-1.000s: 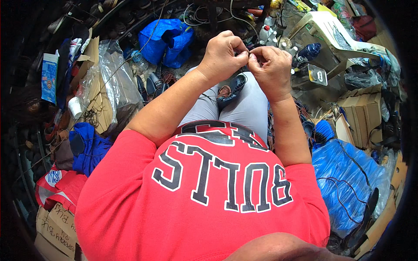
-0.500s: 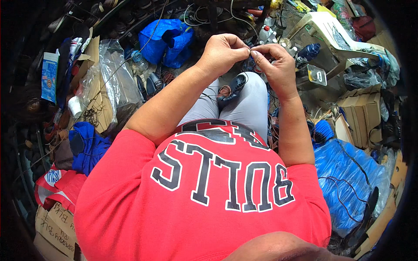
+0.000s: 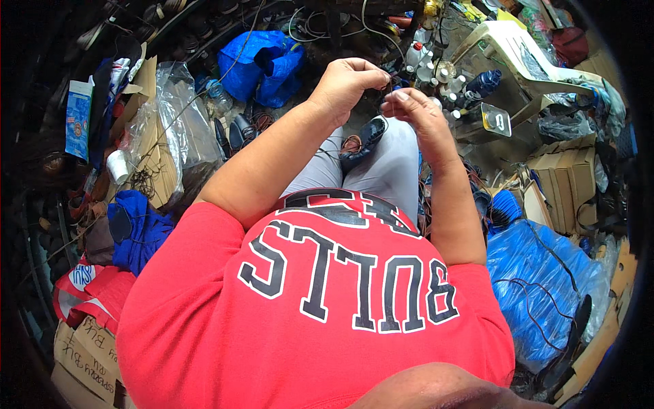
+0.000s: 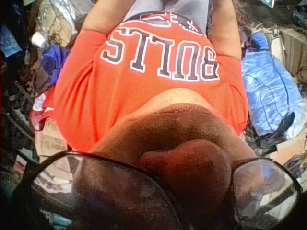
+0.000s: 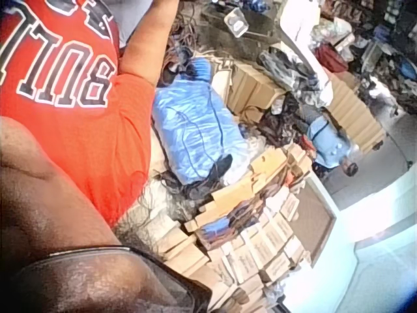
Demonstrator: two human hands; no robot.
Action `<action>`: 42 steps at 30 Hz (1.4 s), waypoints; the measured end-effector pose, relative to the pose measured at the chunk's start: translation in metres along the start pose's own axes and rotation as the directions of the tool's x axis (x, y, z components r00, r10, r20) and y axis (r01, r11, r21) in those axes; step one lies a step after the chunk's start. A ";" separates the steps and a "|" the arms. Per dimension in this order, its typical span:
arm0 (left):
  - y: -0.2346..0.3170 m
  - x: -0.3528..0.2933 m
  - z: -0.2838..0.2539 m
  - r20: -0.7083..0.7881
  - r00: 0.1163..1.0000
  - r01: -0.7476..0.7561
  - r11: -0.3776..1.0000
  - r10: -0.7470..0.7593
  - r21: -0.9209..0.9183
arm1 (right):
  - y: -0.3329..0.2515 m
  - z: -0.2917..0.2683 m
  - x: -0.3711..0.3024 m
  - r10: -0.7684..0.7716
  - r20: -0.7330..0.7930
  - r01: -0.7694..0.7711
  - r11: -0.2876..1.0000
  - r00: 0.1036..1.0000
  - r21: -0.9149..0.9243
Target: Manually thread laces or small components through the eyelets of a shoe upper.
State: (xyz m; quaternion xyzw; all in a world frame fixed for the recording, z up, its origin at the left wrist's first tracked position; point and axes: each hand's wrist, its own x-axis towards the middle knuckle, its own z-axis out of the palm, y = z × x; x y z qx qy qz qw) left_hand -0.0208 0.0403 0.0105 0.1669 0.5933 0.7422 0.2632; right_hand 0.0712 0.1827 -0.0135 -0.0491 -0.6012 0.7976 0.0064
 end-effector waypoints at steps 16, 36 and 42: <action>0.004 -0.005 -0.006 0.029 0.995 0.091 0.996 -0.091 0.006 | 0.005 0.005 0.004 0.038 0.000 -0.037 0.968 0.999 0.250; -0.005 -0.003 -0.006 0.075 0.987 0.148 0.989 -0.145 -0.029 | 0.010 0.005 0.003 0.026 0.070 -0.052 0.919 0.997 0.392; -0.012 -0.005 0.004 0.121 0.991 0.094 0.952 -0.061 -0.292 | 0.013 0.019 0.003 -0.099 -0.039 0.106 0.913 0.994 0.394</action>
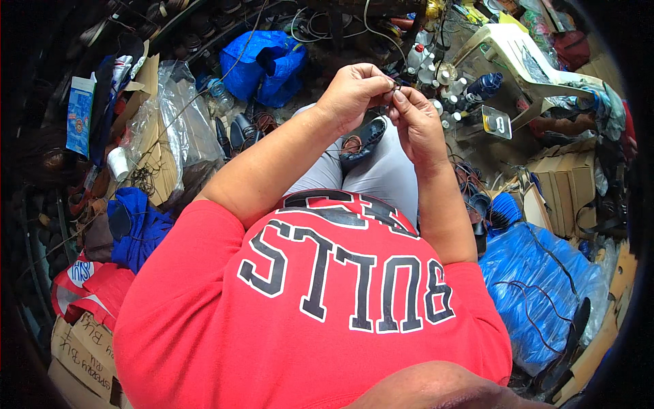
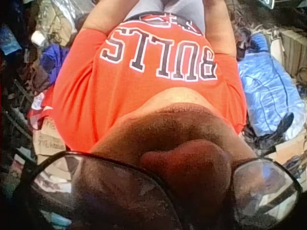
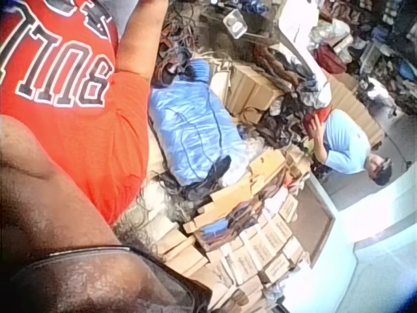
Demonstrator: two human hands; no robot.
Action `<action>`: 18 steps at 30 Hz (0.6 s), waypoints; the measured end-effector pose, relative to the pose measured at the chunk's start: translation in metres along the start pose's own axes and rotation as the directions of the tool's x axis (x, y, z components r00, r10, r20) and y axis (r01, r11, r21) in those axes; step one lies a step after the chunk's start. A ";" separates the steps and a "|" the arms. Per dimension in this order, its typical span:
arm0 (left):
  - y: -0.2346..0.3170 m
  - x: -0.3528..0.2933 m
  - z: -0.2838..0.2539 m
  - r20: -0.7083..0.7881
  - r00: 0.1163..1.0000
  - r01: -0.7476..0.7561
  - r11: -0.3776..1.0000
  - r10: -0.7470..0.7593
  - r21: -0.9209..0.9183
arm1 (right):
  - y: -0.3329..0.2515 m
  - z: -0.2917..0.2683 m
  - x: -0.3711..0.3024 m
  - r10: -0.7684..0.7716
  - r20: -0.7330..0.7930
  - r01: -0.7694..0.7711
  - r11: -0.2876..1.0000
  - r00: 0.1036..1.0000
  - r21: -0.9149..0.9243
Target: Manually thread laces or small components through the eyelets of a shoe upper.
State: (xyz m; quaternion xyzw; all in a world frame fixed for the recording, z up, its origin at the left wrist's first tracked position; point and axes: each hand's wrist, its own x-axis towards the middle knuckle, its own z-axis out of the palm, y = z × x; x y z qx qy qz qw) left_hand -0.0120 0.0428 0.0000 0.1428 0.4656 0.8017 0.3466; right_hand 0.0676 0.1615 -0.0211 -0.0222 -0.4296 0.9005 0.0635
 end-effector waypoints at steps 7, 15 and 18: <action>-0.005 0.000 0.003 -0.053 0.996 -0.076 0.997 0.075 -0.008 | 0.009 0.001 0.001 -0.092 -0.022 0.093 0.995 0.995 0.023; -0.011 -0.008 -0.005 0.045 0.998 -0.039 0.986 0.046 -0.161 | 0.000 0.003 -0.001 -0.214 -0.017 0.185 0.878 0.977 -0.441; -0.006 -0.022 -0.005 -0.087 0.996 0.019 0.993 -0.029 -0.116 | -0.014 0.012 -0.005 -0.342 0.021 0.241 0.617 0.939 -0.749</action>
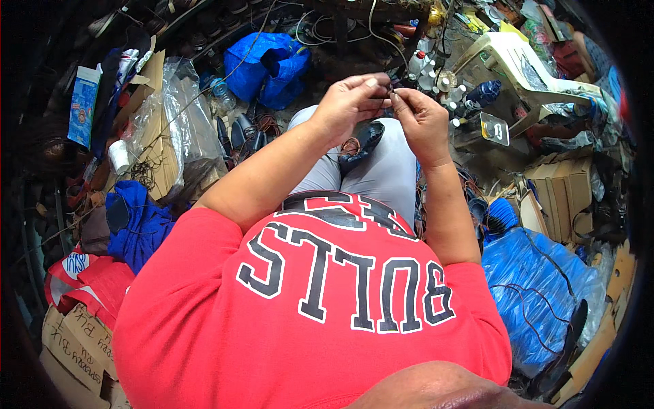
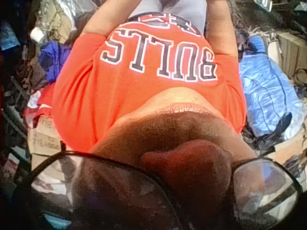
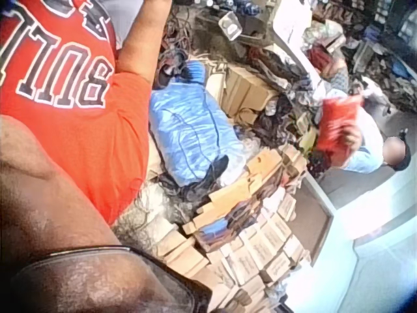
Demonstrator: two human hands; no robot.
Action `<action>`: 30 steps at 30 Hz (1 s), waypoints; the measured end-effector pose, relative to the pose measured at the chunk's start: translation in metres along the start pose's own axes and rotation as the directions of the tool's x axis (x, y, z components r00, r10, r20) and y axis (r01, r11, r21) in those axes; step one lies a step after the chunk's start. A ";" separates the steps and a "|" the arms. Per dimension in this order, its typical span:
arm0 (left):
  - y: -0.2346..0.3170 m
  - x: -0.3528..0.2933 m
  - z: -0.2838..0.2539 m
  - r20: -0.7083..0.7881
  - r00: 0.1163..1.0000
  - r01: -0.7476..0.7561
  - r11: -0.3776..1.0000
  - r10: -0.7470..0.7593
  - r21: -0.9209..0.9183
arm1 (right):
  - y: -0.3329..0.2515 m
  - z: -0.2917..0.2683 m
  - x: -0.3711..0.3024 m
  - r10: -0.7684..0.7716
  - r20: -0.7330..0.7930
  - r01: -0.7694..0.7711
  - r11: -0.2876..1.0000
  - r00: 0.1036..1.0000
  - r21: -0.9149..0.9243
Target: Manually thread laces or small components through the eyelets of a shoe upper.
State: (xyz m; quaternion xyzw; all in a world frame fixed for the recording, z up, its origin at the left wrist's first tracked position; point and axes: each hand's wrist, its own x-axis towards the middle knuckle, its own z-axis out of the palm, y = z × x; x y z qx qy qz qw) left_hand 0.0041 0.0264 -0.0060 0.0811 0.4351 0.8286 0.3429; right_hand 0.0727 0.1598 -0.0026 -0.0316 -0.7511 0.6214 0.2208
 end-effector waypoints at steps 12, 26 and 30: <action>0.018 -0.034 0.013 0.001 0.974 -0.215 0.927 0.226 0.308 | -0.033 0.000 -0.012 -0.559 0.141 0.521 0.613 0.817 -0.594; 0.012 -0.063 0.020 -0.025 0.964 -0.254 0.943 0.265 0.216 | -0.052 0.011 -0.039 -0.517 0.069 0.457 0.678 0.853 -0.575; 0.012 -0.068 0.020 -0.026 0.964 -0.253 0.942 0.264 0.220 | -0.055 0.013 -0.042 -0.505 0.054 0.440 0.689 0.861 -0.576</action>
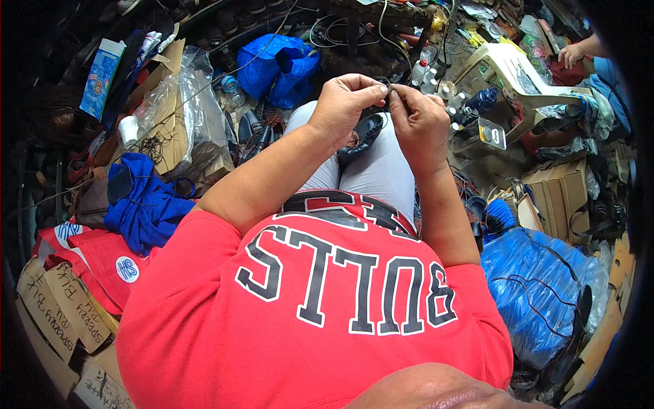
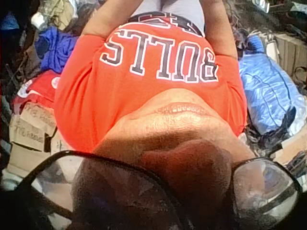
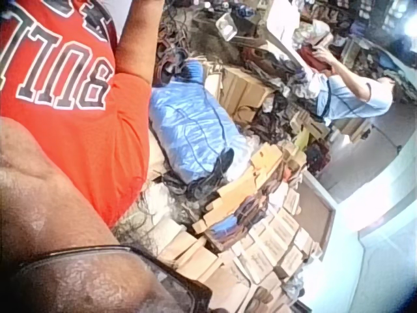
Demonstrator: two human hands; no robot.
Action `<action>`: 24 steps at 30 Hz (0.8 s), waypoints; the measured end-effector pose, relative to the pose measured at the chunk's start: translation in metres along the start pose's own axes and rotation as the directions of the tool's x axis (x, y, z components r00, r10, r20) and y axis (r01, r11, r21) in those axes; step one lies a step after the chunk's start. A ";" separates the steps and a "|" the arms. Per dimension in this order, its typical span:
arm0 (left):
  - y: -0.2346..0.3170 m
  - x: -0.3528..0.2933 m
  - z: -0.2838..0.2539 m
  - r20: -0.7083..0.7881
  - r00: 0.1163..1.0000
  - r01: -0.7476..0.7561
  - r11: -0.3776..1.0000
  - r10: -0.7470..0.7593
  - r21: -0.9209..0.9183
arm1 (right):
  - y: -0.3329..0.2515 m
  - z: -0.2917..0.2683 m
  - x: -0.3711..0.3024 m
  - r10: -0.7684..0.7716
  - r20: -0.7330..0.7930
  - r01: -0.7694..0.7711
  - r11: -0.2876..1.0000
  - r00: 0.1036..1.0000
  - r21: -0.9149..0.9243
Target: Manually thread laces or small components through the eyelets of a shoe upper.
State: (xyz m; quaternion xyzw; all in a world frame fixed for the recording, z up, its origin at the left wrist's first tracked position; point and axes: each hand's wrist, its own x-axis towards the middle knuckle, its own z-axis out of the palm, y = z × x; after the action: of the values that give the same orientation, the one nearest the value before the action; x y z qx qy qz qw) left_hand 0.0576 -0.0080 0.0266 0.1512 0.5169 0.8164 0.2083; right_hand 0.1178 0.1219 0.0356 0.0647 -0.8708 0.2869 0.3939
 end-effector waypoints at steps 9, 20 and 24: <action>0.012 0.003 -0.012 -0.047 0.996 -0.062 0.987 0.070 0.147 | 0.002 -0.003 0.003 -0.115 0.029 0.118 0.977 0.993 -0.177; 0.007 0.011 -0.017 -0.005 0.999 -0.033 0.980 0.035 0.196 | 0.001 0.005 0.004 -0.023 0.110 0.032 0.996 0.994 -0.077; 0.005 0.012 -0.019 -0.003 1.000 -0.015 0.984 0.016 0.177 | 0.002 0.008 0.004 0.145 0.183 -0.169 0.978 0.972 0.124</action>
State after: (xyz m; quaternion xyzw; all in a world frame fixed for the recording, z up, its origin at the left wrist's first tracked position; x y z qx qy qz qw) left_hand 0.0373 -0.0188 0.0230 0.1712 0.5866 0.7693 0.1865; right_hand 0.1096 0.1200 0.0331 0.0476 -0.8821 0.3704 0.2872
